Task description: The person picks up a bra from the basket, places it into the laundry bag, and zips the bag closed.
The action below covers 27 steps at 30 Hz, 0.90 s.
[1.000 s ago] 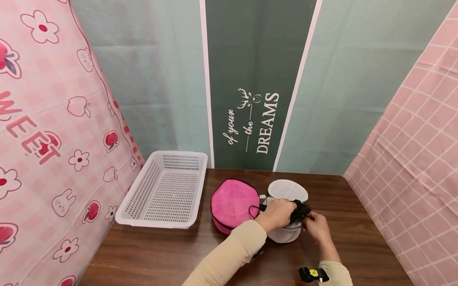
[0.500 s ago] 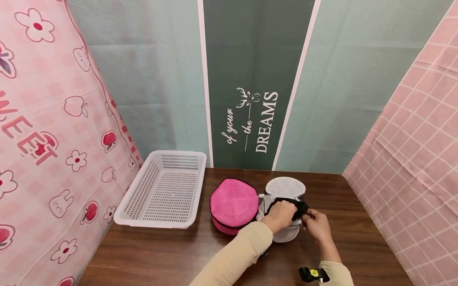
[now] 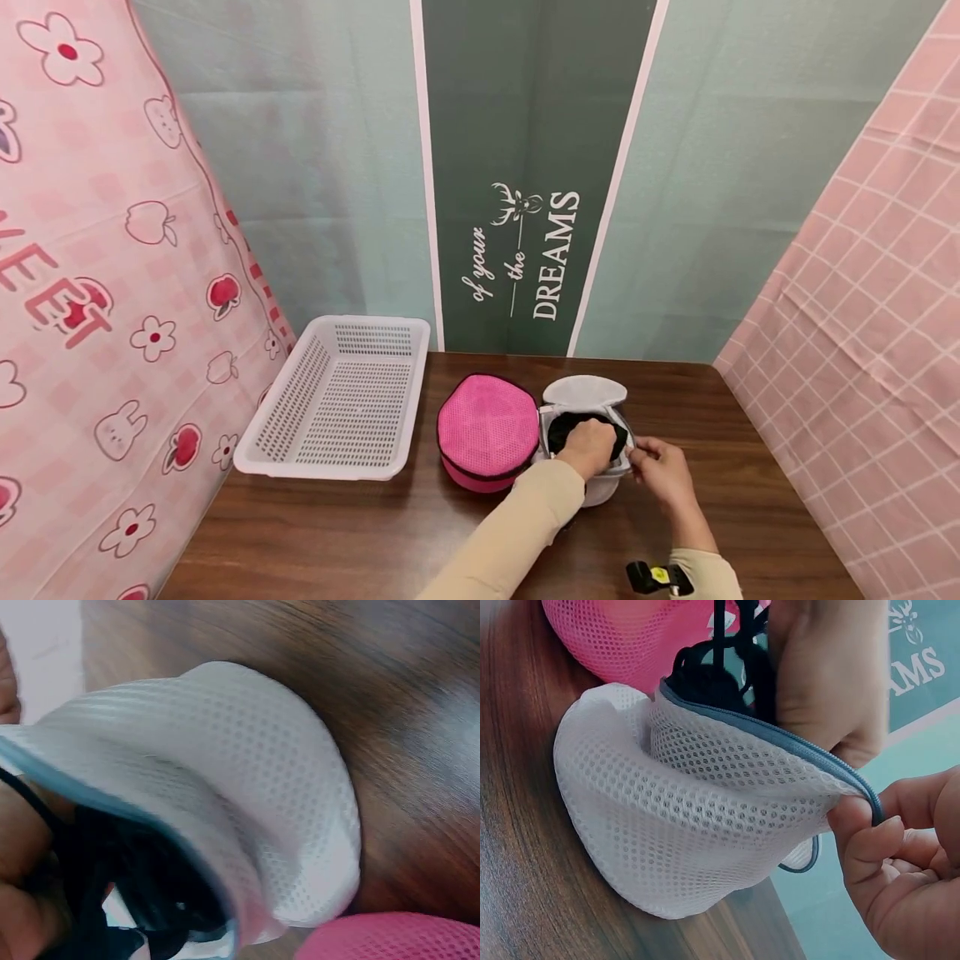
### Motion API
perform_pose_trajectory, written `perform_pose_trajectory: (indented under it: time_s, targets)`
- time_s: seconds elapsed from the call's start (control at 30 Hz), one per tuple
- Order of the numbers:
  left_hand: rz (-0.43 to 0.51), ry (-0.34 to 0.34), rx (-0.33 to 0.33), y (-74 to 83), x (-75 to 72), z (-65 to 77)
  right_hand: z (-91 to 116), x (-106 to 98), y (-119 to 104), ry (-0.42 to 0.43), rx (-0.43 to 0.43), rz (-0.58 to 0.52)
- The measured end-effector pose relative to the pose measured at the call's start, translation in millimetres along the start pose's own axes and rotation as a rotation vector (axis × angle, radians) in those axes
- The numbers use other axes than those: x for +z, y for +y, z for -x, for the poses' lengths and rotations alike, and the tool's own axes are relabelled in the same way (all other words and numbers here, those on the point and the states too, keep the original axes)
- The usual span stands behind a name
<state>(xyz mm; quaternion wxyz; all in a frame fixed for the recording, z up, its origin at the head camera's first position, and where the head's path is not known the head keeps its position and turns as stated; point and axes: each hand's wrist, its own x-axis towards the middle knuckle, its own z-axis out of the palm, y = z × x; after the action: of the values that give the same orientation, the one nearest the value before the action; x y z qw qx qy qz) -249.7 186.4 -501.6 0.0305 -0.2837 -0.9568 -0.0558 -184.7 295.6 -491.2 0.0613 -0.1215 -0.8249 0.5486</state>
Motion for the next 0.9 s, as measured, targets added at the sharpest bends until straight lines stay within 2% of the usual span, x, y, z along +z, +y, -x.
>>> perform_pose_trajectory:
  time_s: [0.17, 0.3, 0.43, 0.57, 0.63, 0.77, 0.83, 0.9]
  targets:
    - [0.015, -0.020, -0.035, -0.6, 6.1, -2.1, -1, -1, -1, 0.000, 0.010, -0.021]
    - [0.030, -0.036, -0.044, -2.2, 5.2, -0.5, -1, 0, -1, -0.006, 0.018, -0.022]
    - [0.080, -0.126, -0.014, -5.4, -6.7, 5.1, -2, 1, 0, -0.013, 0.037, -0.032]
    - [0.137, -0.223, 0.026, -14.7, -26.1, 11.2, -3, 0, 1, -0.016, 0.049, -0.059]
    - [0.151, -0.236, 0.046, -21.0, -34.4, 13.0, -3, 0, 2, -0.014, 0.051, -0.068]
    - [0.150, -0.191, 0.148, -31.5, -39.9, 17.2, -3, -1, 2, -0.014, 0.050, -0.072]
    - [0.132, -0.159, 0.207, -33.6, -36.5, 19.1, -2, -1, 2, -0.015, 0.047, -0.073]
    - [0.121, -0.162, 0.239, -34.1, -30.9, 20.9, -2, -1, 2, -0.017, 0.042, -0.075]
